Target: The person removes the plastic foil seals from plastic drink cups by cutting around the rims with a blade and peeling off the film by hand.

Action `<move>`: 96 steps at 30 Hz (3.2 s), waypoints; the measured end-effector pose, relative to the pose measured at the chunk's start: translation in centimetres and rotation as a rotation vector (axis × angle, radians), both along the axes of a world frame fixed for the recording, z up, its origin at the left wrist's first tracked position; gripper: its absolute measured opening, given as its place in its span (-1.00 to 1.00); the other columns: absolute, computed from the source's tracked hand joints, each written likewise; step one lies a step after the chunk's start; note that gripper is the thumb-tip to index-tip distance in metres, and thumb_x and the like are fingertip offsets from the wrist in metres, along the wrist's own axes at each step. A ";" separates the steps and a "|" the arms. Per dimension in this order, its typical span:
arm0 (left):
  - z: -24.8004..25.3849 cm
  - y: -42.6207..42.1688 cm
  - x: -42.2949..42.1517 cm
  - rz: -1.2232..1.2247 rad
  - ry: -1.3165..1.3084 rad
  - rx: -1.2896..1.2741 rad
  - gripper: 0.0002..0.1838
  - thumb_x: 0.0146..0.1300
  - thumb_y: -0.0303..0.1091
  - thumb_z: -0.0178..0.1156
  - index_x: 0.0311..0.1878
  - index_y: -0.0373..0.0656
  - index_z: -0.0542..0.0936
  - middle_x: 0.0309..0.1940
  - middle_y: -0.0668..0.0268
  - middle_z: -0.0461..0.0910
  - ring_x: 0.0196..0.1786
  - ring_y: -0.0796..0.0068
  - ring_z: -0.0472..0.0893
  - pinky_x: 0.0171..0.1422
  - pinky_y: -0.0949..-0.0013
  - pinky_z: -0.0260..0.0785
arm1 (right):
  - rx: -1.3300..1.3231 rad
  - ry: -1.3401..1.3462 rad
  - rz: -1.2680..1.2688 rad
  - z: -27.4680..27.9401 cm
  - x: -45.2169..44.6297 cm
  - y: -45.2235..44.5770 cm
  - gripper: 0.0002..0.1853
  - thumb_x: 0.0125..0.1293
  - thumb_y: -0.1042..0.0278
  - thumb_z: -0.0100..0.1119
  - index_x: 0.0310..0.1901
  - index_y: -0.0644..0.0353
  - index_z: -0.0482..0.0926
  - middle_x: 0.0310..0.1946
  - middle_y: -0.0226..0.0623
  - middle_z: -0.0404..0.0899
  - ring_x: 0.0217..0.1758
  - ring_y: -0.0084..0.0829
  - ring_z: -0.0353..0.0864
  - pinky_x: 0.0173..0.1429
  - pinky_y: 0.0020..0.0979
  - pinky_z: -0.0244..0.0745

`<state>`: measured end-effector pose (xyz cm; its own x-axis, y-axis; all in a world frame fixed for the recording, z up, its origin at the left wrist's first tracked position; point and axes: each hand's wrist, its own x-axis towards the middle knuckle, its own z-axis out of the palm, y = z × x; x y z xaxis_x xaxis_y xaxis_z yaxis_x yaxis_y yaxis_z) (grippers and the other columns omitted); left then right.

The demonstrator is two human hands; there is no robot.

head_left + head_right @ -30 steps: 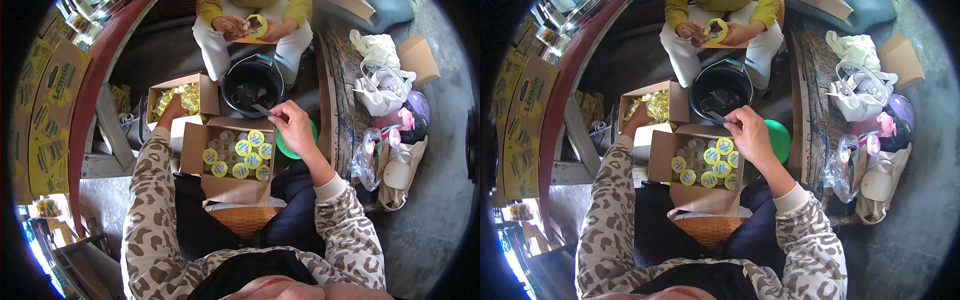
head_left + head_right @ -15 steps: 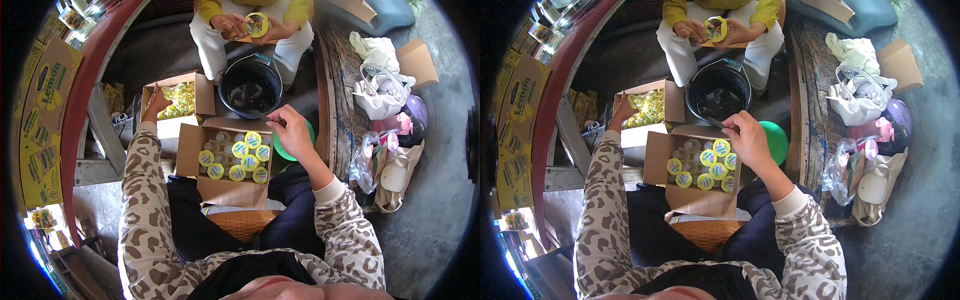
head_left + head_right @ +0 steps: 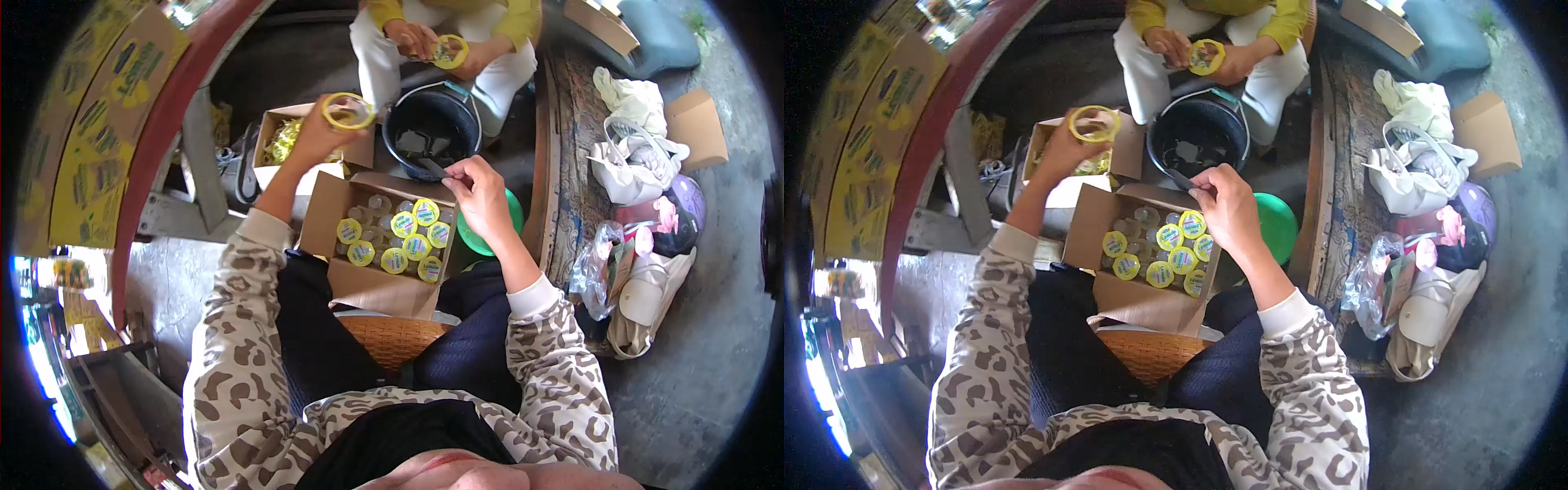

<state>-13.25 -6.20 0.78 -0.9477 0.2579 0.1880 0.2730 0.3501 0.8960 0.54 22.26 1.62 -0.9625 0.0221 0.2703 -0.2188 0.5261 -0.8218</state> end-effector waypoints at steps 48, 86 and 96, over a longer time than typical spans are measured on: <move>0.7 5.7 15.6 0.233 -0.114 0.329 -0.38 0.03 -0.36 0.59 0.08 -0.32 0.44 -0.05 0.16 0.63 0.02 0.44 0.66 0.14 0.36 0.53 | 0.213 0.541 0.017 3.1 4.2 -5.9 -0.75 -0.01 0.70 0.44 -0.33 0.19 0.61 -0.45 -0.35 0.48 -0.46 -0.35 0.54 -0.44 -0.33 0.44; -0.1 6.0 15.8 0.178 -0.036 0.274 -0.34 -0.02 -0.41 0.57 0.18 -0.28 0.53 0.07 0.16 0.53 0.11 0.29 0.60 0.23 0.26 0.46 | -0.687 -0.172 0.081 1.9 2.7 -3.8 -0.86 0.31 0.50 0.37 -0.14 0.25 0.64 -0.42 -0.57 0.55 -0.38 -0.76 0.42 -0.25 -0.62 0.38; 1.7 5.8 16.0 0.116 0.174 -0.053 -0.30 -0.06 -0.43 0.56 0.21 -0.23 0.52 0.07 0.12 0.55 0.17 0.11 0.56 0.26 0.19 0.43 | -0.685 -0.363 0.164 1.1 2.4 -3.2 -0.83 0.29 0.51 0.39 -0.11 0.23 0.65 -0.36 -0.58 0.56 -0.34 -0.78 0.40 -0.22 -0.64 0.36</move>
<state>2.73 -0.37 2.50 -0.9259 0.1631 0.3409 0.3776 0.4331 0.8184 2.94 19.03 2.69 -0.9933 -0.0799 -0.0833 0.0938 -0.1386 -0.9859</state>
